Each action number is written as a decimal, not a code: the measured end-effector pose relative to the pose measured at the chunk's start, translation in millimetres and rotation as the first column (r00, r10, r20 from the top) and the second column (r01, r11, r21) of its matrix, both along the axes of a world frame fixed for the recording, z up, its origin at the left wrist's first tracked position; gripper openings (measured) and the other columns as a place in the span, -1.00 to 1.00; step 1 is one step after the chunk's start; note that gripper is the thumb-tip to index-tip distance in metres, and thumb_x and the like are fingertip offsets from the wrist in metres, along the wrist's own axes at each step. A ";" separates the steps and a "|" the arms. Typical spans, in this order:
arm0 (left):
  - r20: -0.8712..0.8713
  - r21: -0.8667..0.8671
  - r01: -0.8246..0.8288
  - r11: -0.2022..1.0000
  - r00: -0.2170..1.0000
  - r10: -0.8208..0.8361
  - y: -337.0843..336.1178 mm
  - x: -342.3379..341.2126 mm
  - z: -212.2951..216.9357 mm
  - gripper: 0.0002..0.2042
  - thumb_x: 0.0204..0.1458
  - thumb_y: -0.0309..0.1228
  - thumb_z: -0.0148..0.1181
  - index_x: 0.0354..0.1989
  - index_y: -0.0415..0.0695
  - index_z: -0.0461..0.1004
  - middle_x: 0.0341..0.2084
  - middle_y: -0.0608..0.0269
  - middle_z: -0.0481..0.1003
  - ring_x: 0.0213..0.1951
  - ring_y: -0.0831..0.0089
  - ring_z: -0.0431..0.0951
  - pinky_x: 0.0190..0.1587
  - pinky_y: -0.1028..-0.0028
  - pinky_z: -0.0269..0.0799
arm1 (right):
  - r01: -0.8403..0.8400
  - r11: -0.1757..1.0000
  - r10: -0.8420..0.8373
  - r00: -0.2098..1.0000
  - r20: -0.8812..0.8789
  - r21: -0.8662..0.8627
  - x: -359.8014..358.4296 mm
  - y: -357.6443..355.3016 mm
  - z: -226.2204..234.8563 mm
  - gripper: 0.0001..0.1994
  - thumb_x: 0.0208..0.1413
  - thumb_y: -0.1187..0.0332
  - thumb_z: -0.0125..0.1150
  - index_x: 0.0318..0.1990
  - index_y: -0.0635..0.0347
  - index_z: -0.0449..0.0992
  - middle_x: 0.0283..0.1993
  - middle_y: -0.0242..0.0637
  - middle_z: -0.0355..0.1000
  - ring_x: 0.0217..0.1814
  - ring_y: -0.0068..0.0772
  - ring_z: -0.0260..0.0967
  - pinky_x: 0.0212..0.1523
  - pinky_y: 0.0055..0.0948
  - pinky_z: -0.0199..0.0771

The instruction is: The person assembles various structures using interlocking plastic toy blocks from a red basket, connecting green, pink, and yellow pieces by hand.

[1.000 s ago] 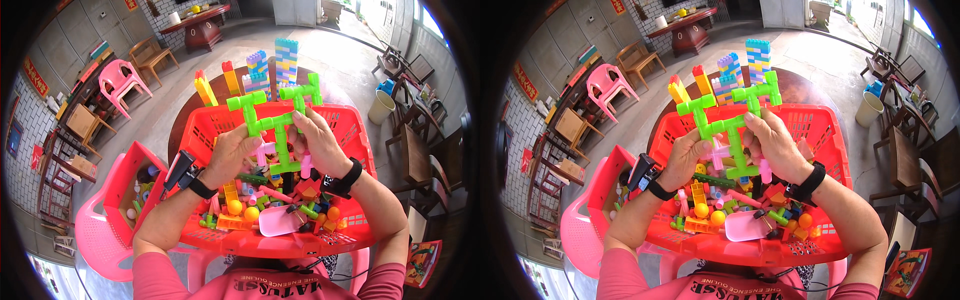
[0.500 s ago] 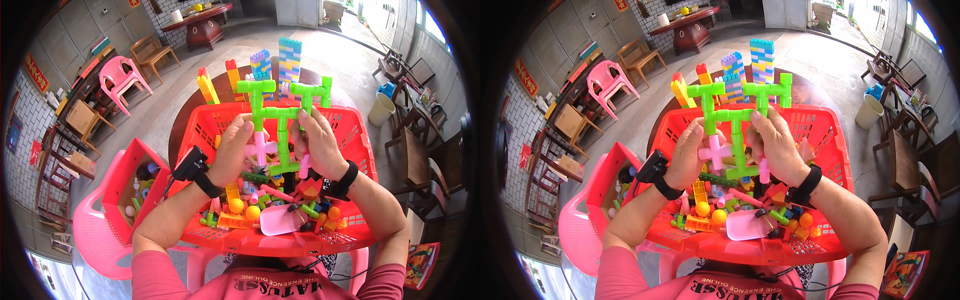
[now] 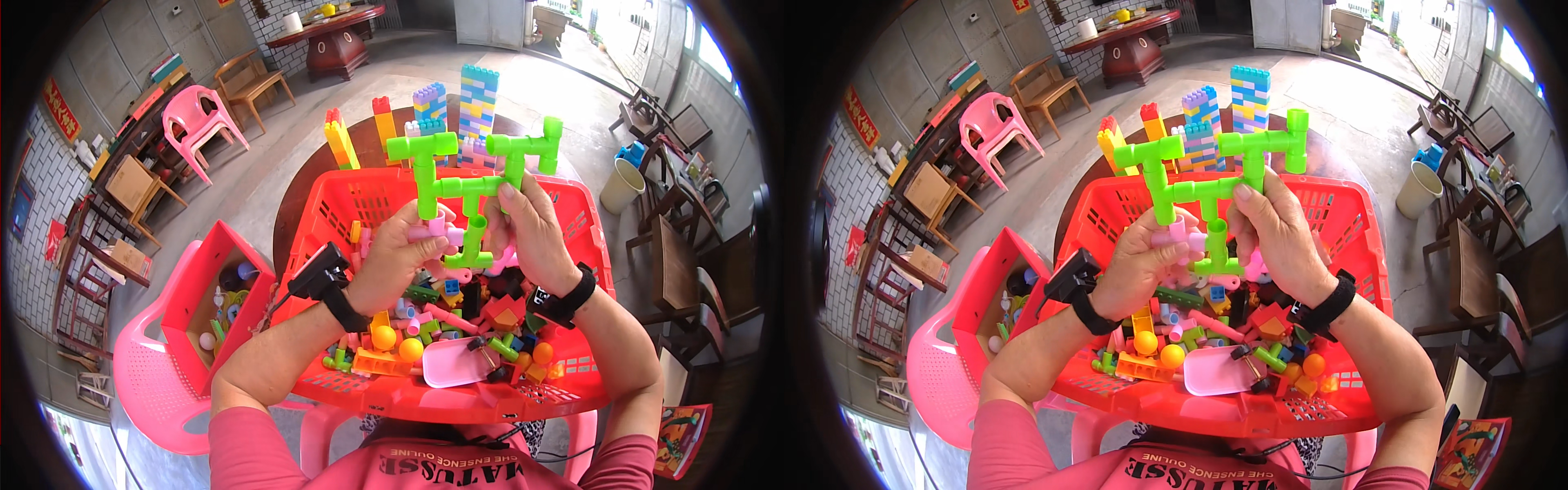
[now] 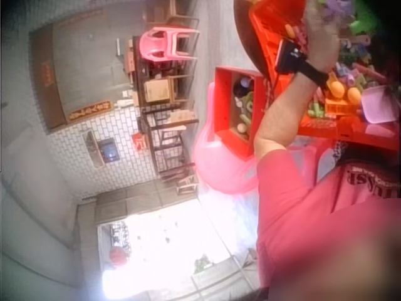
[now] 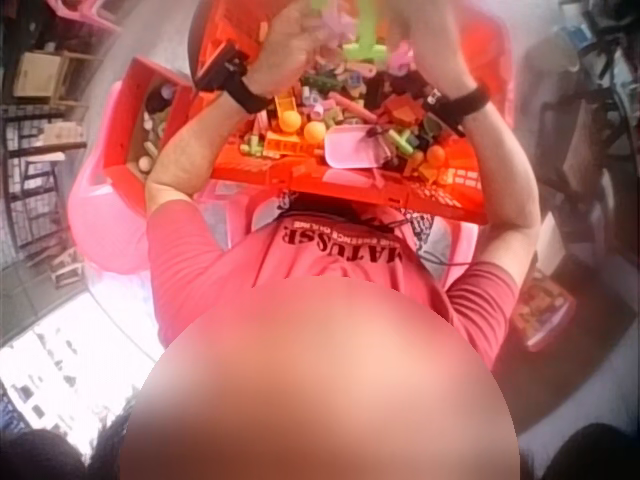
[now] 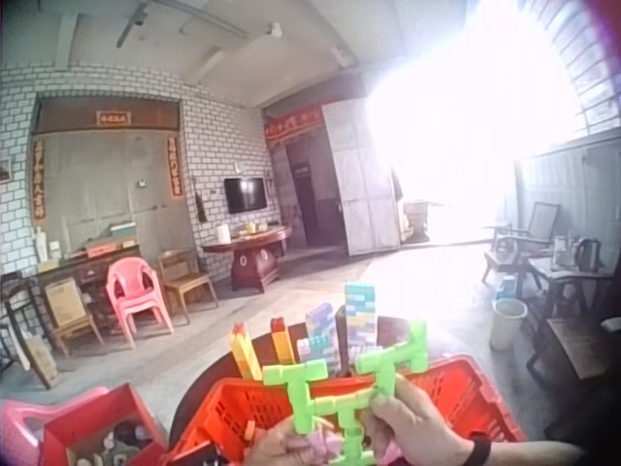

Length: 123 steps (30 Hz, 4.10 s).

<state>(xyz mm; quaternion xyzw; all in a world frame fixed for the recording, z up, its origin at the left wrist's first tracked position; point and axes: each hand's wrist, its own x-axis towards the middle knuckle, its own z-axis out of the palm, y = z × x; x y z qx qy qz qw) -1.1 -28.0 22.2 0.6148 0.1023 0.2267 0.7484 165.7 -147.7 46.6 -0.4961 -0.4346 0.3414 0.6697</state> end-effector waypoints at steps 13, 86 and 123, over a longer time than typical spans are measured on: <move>0.011 -0.081 -0.009 0.997 1.000 0.010 0.3 -1.8 4.9 -0.73 0.19 -0.36 0.13 0.02 -0.10 0.33 -0.28 0.28 0.50 -0.38 0.57 0.53 -0.47 0.55 0.49 | -0.005 0.998 0.003 0.999 0.043 0.059 4.6 1.8 2.6 -0.71 0.35 0.16 -0.09 0.01 0.17 0.32 -0.55 -0.48 0.24 -0.59 -0.70 0.17 -0.55 -0.65 0.23; -0.128 0.364 -0.053 0.930 0.986 0.106 19.2 -11.0 20.7 -0.76 0.14 -0.30 0.22 -0.15 -0.20 0.47 -0.42 0.39 0.52 -0.49 0.72 0.49 -0.46 0.66 0.40 | 0.028 0.998 0.001 0.903 0.429 -0.061 -2.9 0.7 -6.3 -0.79 0.27 0.35 0.07 -0.19 0.22 0.17 -0.47 -0.27 0.36 -0.46 -0.56 0.40 -0.54 -0.48 0.38; 0.050 -0.045 -0.040 0.998 0.998 0.043 14.6 -3.3 -0.1 -0.79 0.10 -0.44 0.24 -0.13 -0.17 0.43 -0.43 0.35 0.46 -0.51 0.56 0.53 -0.45 0.53 0.50 | -0.100 0.993 0.100 0.995 -0.006 -0.064 18.5 -6.9 14.9 -0.71 0.21 0.29 0.13 0.02 0.16 0.33 -0.33 -0.45 0.42 -0.40 -0.66 0.42 -0.46 -0.61 0.44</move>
